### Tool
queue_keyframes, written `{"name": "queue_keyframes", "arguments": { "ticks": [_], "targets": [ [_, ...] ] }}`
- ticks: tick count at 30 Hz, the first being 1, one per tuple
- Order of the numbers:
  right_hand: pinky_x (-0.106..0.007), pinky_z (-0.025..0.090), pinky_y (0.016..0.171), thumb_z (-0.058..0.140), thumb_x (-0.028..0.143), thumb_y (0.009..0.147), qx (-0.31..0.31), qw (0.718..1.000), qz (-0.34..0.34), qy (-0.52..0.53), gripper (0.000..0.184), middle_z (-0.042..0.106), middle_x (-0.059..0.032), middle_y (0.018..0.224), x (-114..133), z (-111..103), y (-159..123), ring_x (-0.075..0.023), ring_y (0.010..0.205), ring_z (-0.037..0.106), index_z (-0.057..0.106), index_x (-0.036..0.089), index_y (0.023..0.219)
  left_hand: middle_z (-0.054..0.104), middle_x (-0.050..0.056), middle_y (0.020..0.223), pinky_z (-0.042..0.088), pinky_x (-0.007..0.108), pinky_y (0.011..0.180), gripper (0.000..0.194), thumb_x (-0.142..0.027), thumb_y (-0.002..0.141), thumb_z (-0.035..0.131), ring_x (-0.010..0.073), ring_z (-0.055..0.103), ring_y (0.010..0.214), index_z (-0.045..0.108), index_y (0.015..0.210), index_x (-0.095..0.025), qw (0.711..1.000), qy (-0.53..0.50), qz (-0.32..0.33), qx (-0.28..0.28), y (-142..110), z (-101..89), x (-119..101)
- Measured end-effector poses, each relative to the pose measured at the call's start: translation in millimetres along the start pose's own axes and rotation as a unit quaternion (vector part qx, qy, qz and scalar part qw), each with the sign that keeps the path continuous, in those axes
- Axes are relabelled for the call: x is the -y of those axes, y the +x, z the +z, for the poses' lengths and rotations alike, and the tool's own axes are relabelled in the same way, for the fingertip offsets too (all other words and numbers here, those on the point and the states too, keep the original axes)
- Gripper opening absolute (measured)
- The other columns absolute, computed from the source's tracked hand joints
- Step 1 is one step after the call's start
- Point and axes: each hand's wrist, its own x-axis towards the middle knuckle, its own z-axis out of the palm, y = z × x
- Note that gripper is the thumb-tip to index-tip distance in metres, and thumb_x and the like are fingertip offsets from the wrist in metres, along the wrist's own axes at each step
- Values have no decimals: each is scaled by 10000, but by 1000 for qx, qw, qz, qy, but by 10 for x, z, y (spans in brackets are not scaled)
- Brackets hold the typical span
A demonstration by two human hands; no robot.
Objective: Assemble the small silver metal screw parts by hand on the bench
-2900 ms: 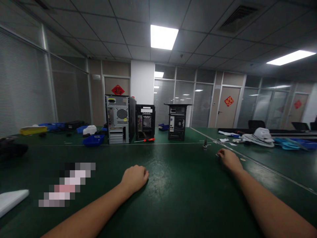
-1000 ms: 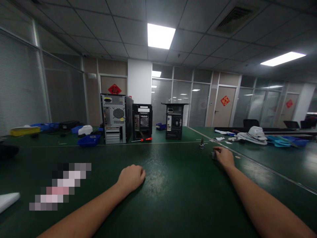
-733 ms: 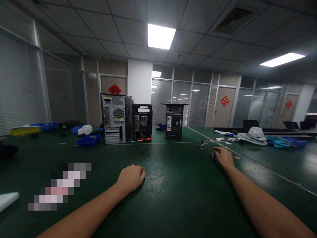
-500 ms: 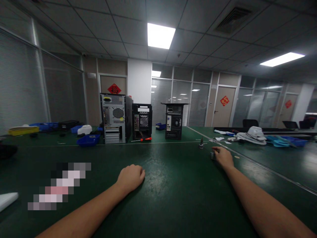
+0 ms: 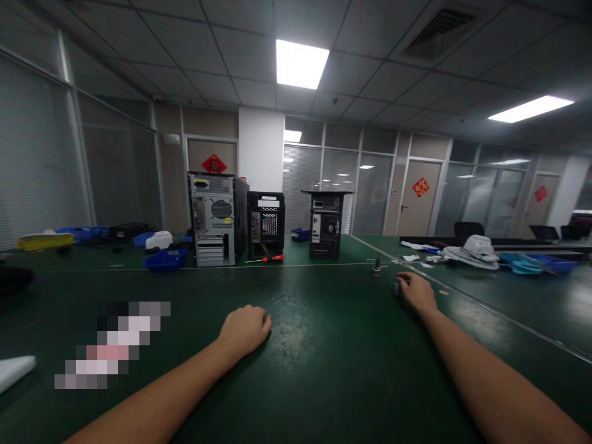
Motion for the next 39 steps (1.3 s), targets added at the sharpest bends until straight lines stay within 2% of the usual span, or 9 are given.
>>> {"name": "queue_keyframes", "arguments": {
  "ticks": [14,20,28,33,39],
  "targets": [
    [-361,506,854,532,365,890,-6,999,-8,32,354,756,-107,1074,-18,9,6,-277,979,697,731,178,1115,743,127,890,505,344,741,424,-400,959,390,255,708,817,725,820,-181,1000,-15,-5,6,-24,-44,-19],
    [-353,510,807,581,406,855,14,999,-7,35,318,766,-89,987,-28,0,-3,-267,912,702,759,209,1030,743,128,902,506,338,742,427,-407,959,390,257,708,828,730,832,-181,1000,-14,-6,13,-24,-56,-21],
    [-334,510,699,621,520,802,12,996,63,65,362,759,-108,936,-74,72,36,-268,836,699,742,193,898,745,128,889,506,338,733,435,-411,959,382,254,709,813,726,822,-183,1000,-10,-4,12,-17,-43,-17],
    [-335,517,716,600,467,826,24,995,59,76,335,768,-101,976,-117,134,80,-273,873,712,760,207,966,746,124,894,506,336,739,432,-414,957,385,250,707,816,726,827,-182,1000,-14,-8,15,-17,-42,-16],
    [-359,525,785,521,405,885,58,995,46,68,342,773,-102,1001,-54,149,55,-284,919,720,767,228,1044,742,121,871,506,338,708,436,-411,958,377,249,702,791,723,824,-183,1000,-22,1,14,-17,-46,-3]
  ]
}}
